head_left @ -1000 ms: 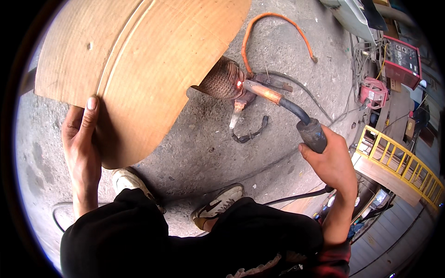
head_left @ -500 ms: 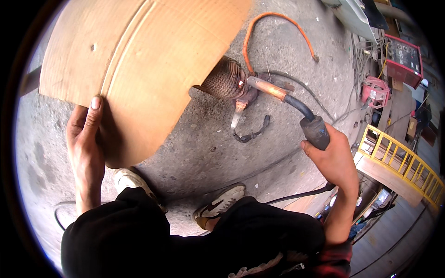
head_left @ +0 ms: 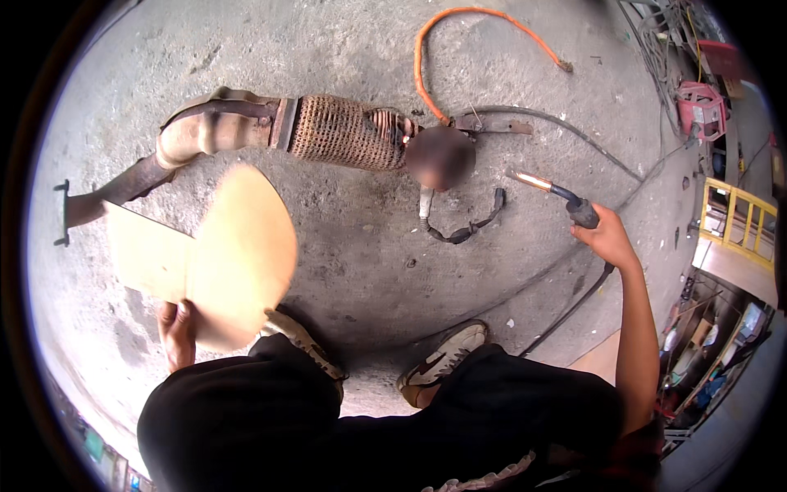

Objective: The person welds a metal exhaust pipe on the floor using a welding torch, holding a piece of cardboard near the welding arc.

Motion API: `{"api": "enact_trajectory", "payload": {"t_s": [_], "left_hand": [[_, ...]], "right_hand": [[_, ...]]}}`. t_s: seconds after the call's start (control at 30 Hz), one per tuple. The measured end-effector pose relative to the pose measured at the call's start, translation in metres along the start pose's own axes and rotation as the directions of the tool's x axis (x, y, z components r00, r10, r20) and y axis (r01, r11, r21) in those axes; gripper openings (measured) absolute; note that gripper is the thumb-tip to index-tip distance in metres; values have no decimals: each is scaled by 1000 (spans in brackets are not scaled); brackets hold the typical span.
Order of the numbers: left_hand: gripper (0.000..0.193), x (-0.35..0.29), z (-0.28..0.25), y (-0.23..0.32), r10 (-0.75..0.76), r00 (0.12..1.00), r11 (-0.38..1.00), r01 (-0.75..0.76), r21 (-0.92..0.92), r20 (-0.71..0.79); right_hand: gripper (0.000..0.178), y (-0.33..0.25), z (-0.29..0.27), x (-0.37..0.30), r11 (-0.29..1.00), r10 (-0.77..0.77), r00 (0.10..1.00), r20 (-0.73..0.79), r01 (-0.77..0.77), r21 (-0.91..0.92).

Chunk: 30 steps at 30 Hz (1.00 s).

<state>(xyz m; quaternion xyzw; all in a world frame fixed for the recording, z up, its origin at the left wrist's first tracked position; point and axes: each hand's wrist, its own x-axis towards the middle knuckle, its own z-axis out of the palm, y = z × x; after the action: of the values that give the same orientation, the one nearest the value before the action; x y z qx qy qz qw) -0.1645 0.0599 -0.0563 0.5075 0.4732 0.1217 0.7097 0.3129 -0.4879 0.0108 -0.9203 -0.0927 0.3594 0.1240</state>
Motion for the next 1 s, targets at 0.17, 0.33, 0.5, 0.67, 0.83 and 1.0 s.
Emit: {"api": "enact_trajectory", "payload": {"t_s": [0.17, 0.33, 0.5, 0.67, 0.83, 1.0], "left_hand": [[32, -1, -14, 15, -195, 975, 917, 141, 374, 111], [30, 24, 14, 36, -459, 821, 606, 11, 796, 339], [24, 23, 118, 44, -363, 833, 359, -288, 888, 417], [26, 37, 158, 68, -51, 837, 309, -506, 805, 545], [41, 64, 202, 167, 374, 759, 152, -617, 772, 533], [78, 115, 228, 195, 32, 673, -173, -725, 667, 739]], "right_hand": [[37, 56, 12, 10, 999, 7, 1000, 5, -7, -44], [41, 85, 29, 12, 999, -28, 998, -61, 29, 22], [46, 104, 40, 7, 996, 51, 997, -60, -46, 79], [53, 157, 53, -2, 998, 55, 986, -160, -50, 34], [54, 141, 52, 2, 989, 133, 976, -171, -141, -38], [33, 73, 38, 0, 857, -102, 945, -311, -75, -509]]}}
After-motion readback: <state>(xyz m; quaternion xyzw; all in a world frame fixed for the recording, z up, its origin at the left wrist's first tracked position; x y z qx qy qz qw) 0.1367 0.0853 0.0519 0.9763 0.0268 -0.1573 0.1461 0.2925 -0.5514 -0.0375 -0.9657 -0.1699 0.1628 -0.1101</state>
